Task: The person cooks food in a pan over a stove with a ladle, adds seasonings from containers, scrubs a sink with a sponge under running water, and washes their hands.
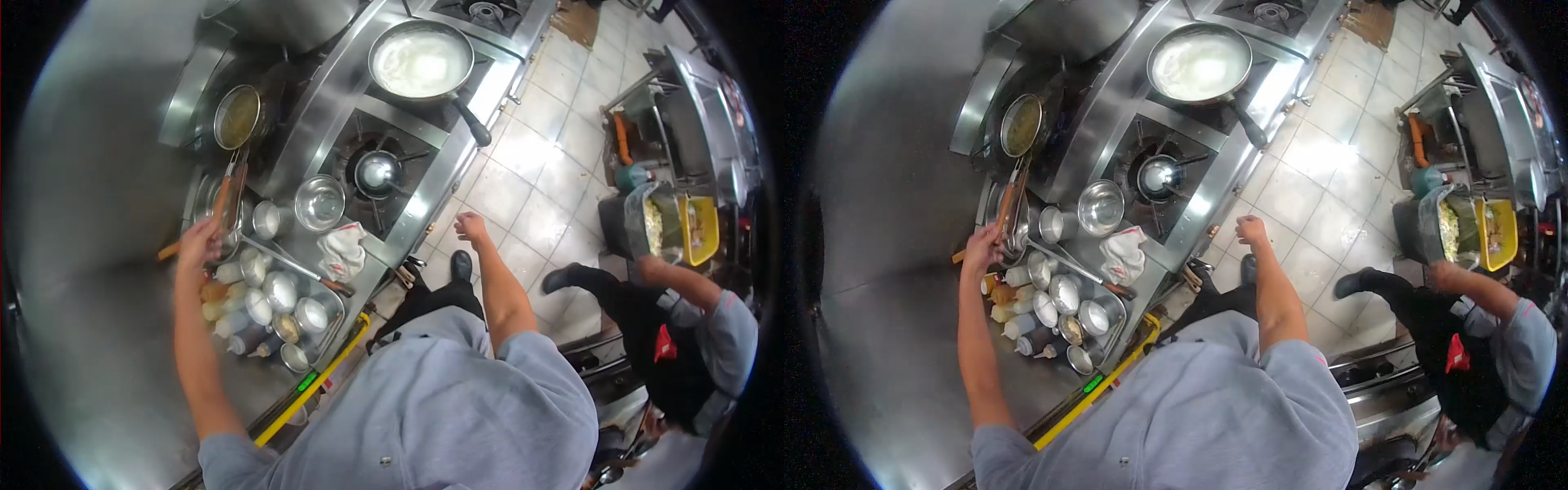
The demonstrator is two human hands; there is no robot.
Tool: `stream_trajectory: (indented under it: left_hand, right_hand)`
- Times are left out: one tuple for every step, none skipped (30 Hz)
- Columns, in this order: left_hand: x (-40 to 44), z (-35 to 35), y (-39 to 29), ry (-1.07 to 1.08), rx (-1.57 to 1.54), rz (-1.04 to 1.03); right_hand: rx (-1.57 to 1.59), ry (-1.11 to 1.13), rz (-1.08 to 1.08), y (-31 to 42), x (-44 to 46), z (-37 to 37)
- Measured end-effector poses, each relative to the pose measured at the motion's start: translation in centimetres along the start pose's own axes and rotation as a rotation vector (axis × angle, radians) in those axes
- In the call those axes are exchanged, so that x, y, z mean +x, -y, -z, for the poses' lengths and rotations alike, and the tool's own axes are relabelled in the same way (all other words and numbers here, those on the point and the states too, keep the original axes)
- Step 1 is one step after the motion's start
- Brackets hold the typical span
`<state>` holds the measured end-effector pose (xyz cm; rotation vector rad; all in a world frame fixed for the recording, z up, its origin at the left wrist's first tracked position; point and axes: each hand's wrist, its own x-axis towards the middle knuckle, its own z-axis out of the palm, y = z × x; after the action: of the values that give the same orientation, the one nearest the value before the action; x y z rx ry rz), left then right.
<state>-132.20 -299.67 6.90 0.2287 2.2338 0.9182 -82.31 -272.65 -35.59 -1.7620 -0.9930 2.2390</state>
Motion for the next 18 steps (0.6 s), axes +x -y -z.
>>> stream_trajectory:
  left_hand:
    - [-1.7,-0.2,0.0,-0.048,0.055,0.011]
    - [-3.7,-0.2,0.3,-0.113,0.104,0.024]
    - [-5.4,0.6,1.8,-0.1,0.085,0.028]
    - [-7.2,1.3,3.3,-0.088,0.067,0.025]
    - [-9.8,0.3,3.3,-0.146,0.08,0.065]
    - [-12.4,-0.8,3.8,-0.191,0.095,0.112]
    - [-14.6,-0.8,5.6,-0.173,0.094,0.134]
    - [-16.5,-0.9,7.4,-0.149,0.092,0.152]
    - [-18.7,-1.7,8.2,-0.134,0.091,0.22]
    - [-20.7,-2.9,8.9,-0.12,0.086,0.286]
    - [-22.4,-3.8,10.3,-0.106,0.028,0.327]
    - [-23.8,-4.7,12.2,-0.096,-0.035,0.365]
    - [-25.1,-5.7,14.1,-0.078,-0.07,0.407]
    - [-26.4,-6.8,15.9,-0.059,-0.108,0.446]
    - [-27.5,-8.2,17.4,-0.055,-0.136,0.486]
    - [-28.5,-9.6,18.6,-0.048,-0.163,0.527]
    - [-29.1,-10.9,19.7,-0.058,-0.169,0.527]
    - [-29.6,-12.2,20.6,0.006,-0.155,0.599]
  right_hand:
    - [0.006,0.023,-0.007,-1.5,3.2,0.0]
    - [-0.071,-0.012,0.068,-4.3,8.5,0.3]
    - [-0.147,-0.035,0.148,-5.6,12.5,-0.3]
    - [-0.06,-0.034,0.159,-5.7,14.4,-0.6]
    - [0.027,-0.042,0.163,-4.9,15.7,-1.3]
    - [0.377,-0.159,0.015,-1.8,13.5,-2.5]
    - [0.397,-0.193,0.013,0.0,12.4,-3.1]
    - [0.401,-0.178,0.003,0.2,13.0,-3.7]
    - [0.399,-0.079,0.12,-0.3,13.9,-3.6]
    - [0.396,0.022,0.24,-0.7,14.8,-3.5]
    - [0.265,-0.063,0.295,-1.2,15.7,-3.7]
    - [0.261,-0.044,0.288,-1.7,15.9,-4.0]
    - [0.217,-0.118,0.37,-2.0,15.8,-4.2]
    - [0.171,-0.193,0.454,-2.2,15.5,-4.4]
    - [0.118,-0.24,0.466,-1.4,14.2,-4.7]
    - [0.117,-0.225,0.468,-1.8,14.2,-4.6]
    - [0.073,-0.191,0.502,-2.3,14.6,-4.1]
    - [0.027,-0.159,0.535,-2.3,14.6,-3.8]
